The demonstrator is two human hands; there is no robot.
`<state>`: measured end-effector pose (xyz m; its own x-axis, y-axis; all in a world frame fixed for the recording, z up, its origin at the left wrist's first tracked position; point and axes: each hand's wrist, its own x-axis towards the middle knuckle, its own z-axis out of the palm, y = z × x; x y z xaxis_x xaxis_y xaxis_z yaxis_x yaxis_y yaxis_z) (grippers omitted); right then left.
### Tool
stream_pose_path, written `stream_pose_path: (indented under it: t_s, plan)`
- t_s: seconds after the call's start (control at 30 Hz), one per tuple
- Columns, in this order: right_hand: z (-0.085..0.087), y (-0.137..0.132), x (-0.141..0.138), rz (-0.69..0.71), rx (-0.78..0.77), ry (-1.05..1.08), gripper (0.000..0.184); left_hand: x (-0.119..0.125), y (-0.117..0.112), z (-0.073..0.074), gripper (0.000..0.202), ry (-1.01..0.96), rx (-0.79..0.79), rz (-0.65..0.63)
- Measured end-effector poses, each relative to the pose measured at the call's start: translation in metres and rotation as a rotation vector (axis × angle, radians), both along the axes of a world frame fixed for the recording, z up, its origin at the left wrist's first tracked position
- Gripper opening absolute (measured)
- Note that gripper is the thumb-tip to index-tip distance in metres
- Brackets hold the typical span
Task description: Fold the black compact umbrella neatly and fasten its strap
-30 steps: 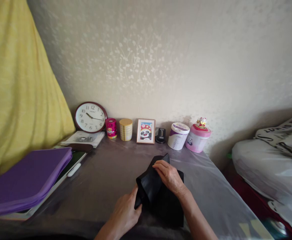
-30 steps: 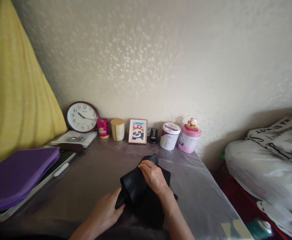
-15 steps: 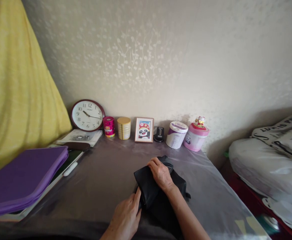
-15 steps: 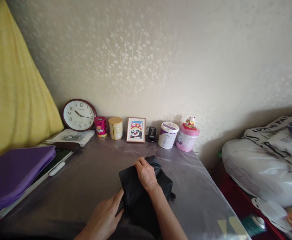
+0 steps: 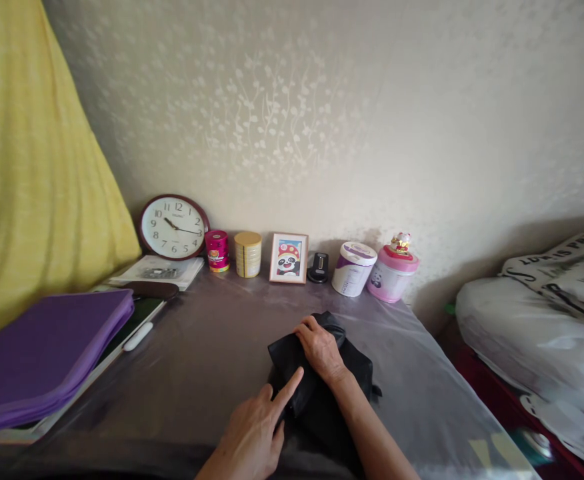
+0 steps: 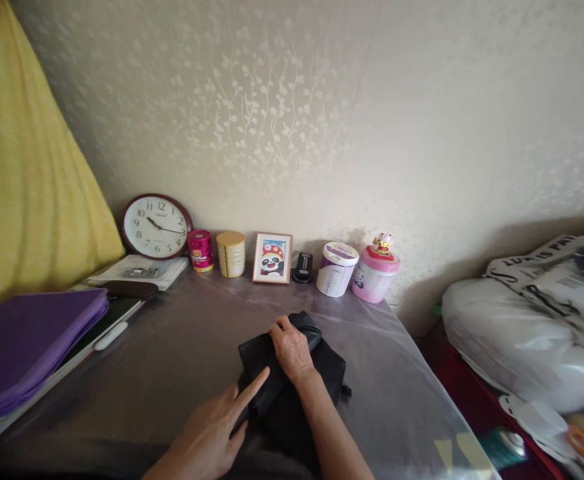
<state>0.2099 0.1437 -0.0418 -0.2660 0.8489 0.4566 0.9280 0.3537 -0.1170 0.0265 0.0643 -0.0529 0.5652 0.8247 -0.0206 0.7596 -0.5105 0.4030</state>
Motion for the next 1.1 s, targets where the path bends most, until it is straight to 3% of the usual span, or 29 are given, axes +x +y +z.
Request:
stream_pose_path:
  t_s: [0.13,0.33,0.43,0.93,1.03,1.1]
  plan:
    - [0.003,-0.008,0.0,0.028,0.004,0.076,0.021,0.004,-0.001,-0.001,0.065,0.038,0.002,0.005]
    - [0.015,-0.052,0.002,0.263,-0.04,0.117,0.024,0.005,-0.001,-0.004,0.071,0.001,-0.027,0.027]
    - [0.011,-0.057,0.004,0.291,-0.042,0.116,0.024,0.005,0.0,-0.006,0.072,-0.034,-0.04,0.04]
    - [-0.012,0.027,0.069,0.115,-0.056,0.056,0.032,0.005,0.002,-0.006,0.073,0.011,-0.099,0.052]
    - [-0.008,0.036,0.079,0.018,-0.079,0.009,0.032,0.006,0.003,-0.004,0.072,0.019,-0.125,0.062]
    - [0.0,0.031,0.074,-0.077,-0.015,-0.006,0.03,0.006,0.003,-0.003,0.071,0.014,-0.122,0.066]
